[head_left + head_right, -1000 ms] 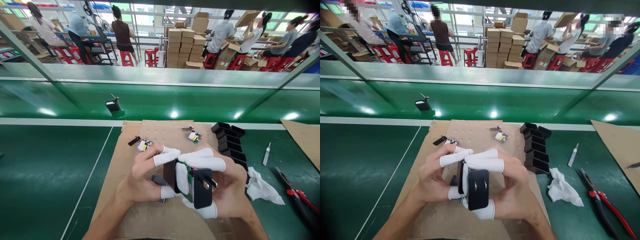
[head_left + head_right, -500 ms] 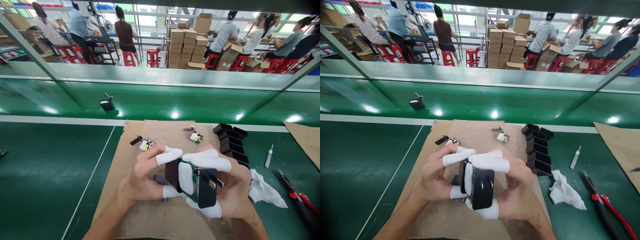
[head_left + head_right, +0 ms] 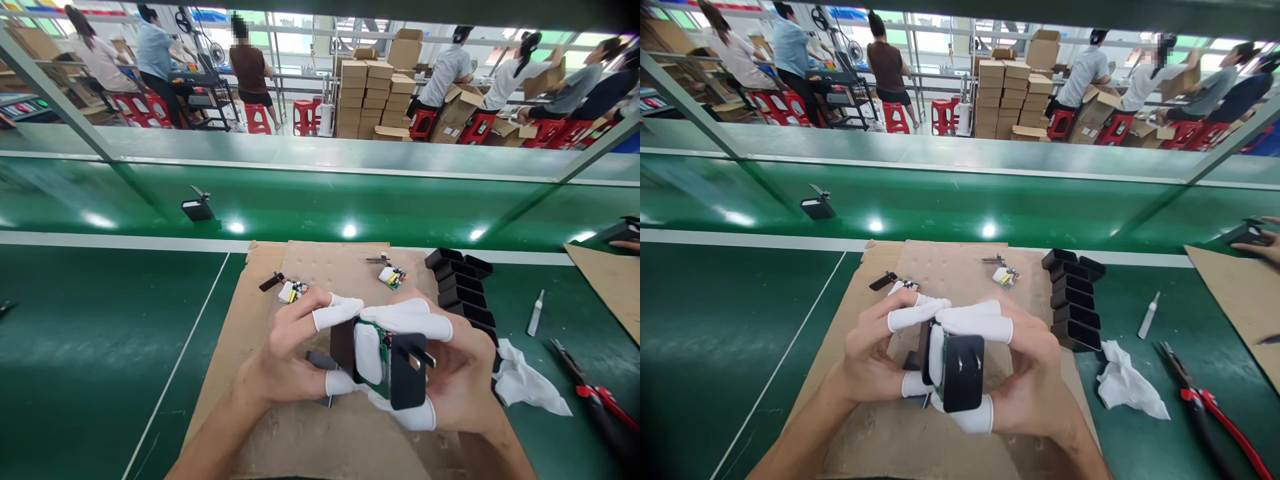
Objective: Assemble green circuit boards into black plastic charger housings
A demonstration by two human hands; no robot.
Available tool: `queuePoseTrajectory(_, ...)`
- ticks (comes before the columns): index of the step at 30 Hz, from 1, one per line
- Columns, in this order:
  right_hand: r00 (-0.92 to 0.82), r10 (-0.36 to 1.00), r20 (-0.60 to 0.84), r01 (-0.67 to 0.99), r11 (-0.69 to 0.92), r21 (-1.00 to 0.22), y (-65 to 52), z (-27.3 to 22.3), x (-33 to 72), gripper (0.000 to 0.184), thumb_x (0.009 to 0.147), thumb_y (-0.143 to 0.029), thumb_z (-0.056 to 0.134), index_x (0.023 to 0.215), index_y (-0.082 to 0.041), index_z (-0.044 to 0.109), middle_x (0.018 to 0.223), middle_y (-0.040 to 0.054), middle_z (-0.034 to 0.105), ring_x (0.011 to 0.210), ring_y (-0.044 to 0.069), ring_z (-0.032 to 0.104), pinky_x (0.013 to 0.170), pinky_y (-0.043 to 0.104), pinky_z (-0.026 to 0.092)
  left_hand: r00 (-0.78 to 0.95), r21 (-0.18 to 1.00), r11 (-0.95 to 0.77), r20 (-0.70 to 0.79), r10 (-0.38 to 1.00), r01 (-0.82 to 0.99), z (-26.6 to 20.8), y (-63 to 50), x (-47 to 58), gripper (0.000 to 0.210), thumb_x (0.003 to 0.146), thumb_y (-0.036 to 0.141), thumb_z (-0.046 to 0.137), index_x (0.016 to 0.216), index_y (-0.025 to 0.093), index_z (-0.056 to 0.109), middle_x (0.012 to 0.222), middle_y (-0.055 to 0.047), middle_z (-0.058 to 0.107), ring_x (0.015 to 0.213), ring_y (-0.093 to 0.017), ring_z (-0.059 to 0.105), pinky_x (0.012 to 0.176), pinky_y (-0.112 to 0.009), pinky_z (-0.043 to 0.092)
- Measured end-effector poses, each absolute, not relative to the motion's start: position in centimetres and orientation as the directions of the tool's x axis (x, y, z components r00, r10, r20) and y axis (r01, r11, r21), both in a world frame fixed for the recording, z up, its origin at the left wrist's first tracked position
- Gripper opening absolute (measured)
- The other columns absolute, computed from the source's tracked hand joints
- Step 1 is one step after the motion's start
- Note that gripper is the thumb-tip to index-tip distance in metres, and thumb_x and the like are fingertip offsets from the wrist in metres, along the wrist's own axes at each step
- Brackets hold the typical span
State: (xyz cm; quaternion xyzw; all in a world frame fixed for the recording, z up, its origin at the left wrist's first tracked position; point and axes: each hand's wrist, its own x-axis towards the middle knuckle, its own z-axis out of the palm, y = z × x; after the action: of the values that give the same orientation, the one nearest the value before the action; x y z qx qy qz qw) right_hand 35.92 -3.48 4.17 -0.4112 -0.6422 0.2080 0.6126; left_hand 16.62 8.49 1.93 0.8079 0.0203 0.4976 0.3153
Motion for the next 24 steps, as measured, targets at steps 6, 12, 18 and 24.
queuePoseTrajectory(6,0.104,0.790,0.605,0.287,0.558,-0.778,-3.69,3.98,35.96,0.075,0.063,-0.004,0.090,0.132,-0.030,0.078,0.111,0.0018,0.082,0.089,0.025,0.074,0.076,0.039,0.060,0.495,0.509,-0.823,0.798,0.343,-0.251,1.94,8.55,16.69,0.075,0.074,0.036,0.099,0.142,0.017,0.071,0.106,-0.013,0.078,0.087,-0.023,0.075,0.070,-0.035,0.064)
queuePoseTrajectory(12,0.101,0.798,0.593,0.293,0.546,-0.785,-3.67,3.88,35.99,0.072,0.064,-0.004,0.090,0.130,-0.029,0.079,0.111,0.0017,0.083,0.092,0.026,0.077,0.078,0.038,0.062,0.492,0.505,-0.826,0.801,0.340,-0.251,1.93,8.53,16.75,0.076,0.074,0.035,0.100,0.141,0.016,0.071,0.106,-0.013,0.077,0.087,-0.023,0.075,0.071,-0.035,0.064)
queuePoseTrajectory(18,0.101,0.787,0.608,0.298,0.559,-0.773,-3.58,3.67,35.73,0.076,0.061,0.002,0.087,0.131,-0.028,0.078,0.111,0.0031,0.081,0.090,0.025,0.075,0.076,0.038,0.062,0.503,0.501,-0.833,0.796,0.337,-0.234,1.74,8.54,16.61,0.076,0.074,0.036,0.099,0.142,0.015,0.070,0.108,-0.014,0.078,0.090,-0.024,0.076,0.073,-0.035,0.064)
queuePoseTrajectory(24,0.090,0.805,0.586,0.289,0.542,-0.789,-3.45,3.81,35.74,0.081,0.061,0.003,0.087,0.133,-0.031,0.078,0.117,0.0049,0.075,0.098,0.026,0.071,0.078,0.039,0.061,0.501,0.499,-0.828,0.801,0.328,-0.255,1.84,8.62,16.53,0.081,0.074,0.037,0.099,0.146,0.017,0.068,0.113,-0.016,0.079,0.094,-0.026,0.078,0.076,-0.036,0.066)
